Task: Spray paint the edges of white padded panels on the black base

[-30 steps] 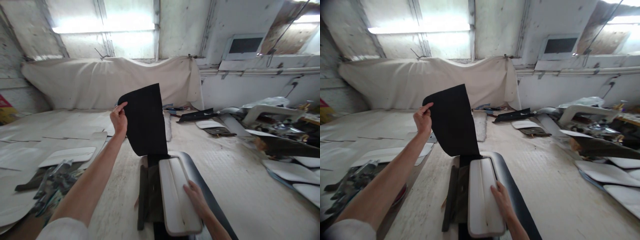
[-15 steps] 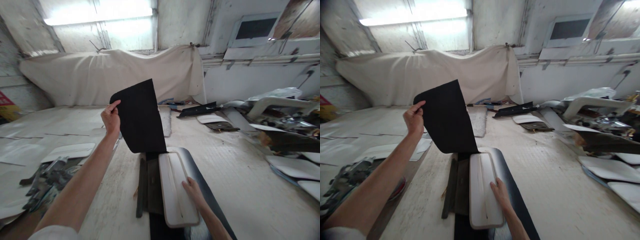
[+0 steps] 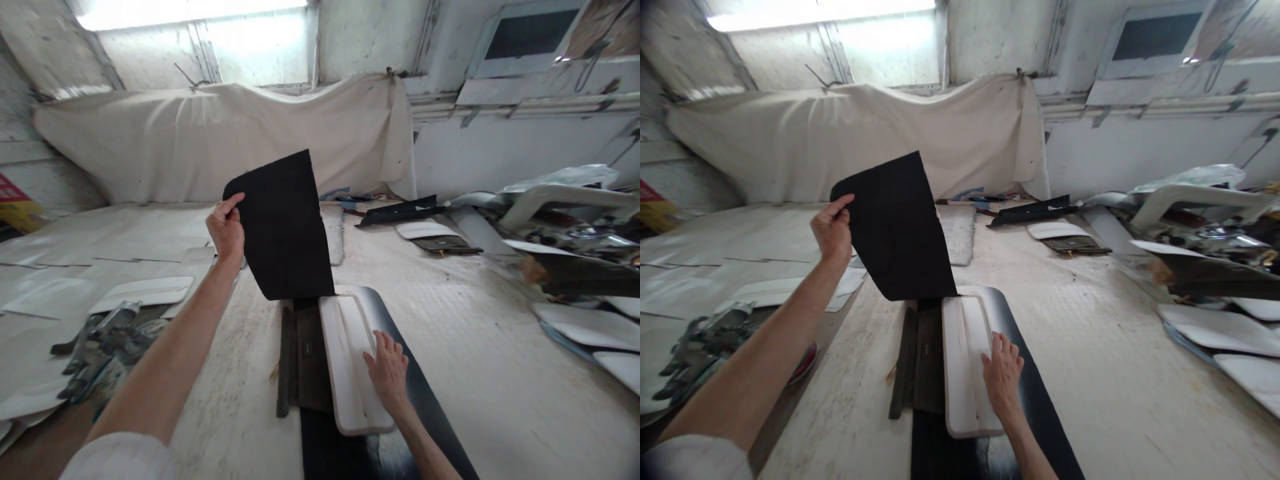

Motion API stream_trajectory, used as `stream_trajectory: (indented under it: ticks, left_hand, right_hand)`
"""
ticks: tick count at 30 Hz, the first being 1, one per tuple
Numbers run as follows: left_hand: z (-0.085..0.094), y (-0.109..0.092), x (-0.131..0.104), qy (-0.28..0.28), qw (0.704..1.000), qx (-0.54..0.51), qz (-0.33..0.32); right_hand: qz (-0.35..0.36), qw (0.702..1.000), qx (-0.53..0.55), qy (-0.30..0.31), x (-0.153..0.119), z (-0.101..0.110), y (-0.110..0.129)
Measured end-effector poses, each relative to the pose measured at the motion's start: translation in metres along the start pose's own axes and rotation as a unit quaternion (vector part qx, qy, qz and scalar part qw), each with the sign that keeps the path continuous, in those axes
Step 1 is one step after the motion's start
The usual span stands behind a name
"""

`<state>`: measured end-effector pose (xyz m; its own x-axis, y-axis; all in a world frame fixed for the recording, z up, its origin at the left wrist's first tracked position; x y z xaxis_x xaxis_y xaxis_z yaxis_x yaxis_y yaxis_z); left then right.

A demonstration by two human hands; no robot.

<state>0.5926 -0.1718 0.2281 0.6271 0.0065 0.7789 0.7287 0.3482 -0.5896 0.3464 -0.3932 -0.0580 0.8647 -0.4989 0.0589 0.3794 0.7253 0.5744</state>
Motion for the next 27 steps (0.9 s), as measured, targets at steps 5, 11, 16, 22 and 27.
stream_trajectory:
  ticks: [5,11,16,22,27]
  left_hand:
    - [0.004,0.004,0.001,0.007,1.0,-0.01,0.012]
    - [0.018,0.013,0.003,0.0,0.999,-0.051,0.008]
    - [0.032,0.016,0.002,-0.03,0.985,-0.156,0.065]
    - [0.071,-0.024,-0.061,0.029,0.924,-0.341,0.173]
    - [0.12,-0.059,-0.195,0.159,0.873,-0.357,0.292]
  right_hand:
    - [0.11,0.988,-0.105,0.025,-0.016,-0.017,0.062]
    - [0.118,0.986,-0.092,0.071,-0.021,-0.046,0.081]
    - [0.09,0.994,-0.039,0.056,-0.013,-0.029,0.038]
    - [0.048,0.996,-0.007,0.07,-0.012,-0.02,0.004]
    - [0.051,0.994,0.03,0.095,-0.007,-0.019,-0.001]
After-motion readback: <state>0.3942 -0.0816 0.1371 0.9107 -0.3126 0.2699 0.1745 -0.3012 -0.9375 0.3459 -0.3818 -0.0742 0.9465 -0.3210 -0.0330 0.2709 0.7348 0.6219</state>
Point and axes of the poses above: each hand's wrist, its own x-axis towards the middle knuckle, its own z-axis out of the back of the hand, y = z × x, the point moved 1 cm from there along x, towards the middle knuckle, and after that the axes turned 12 degrees about y, right-handed, at the moved point
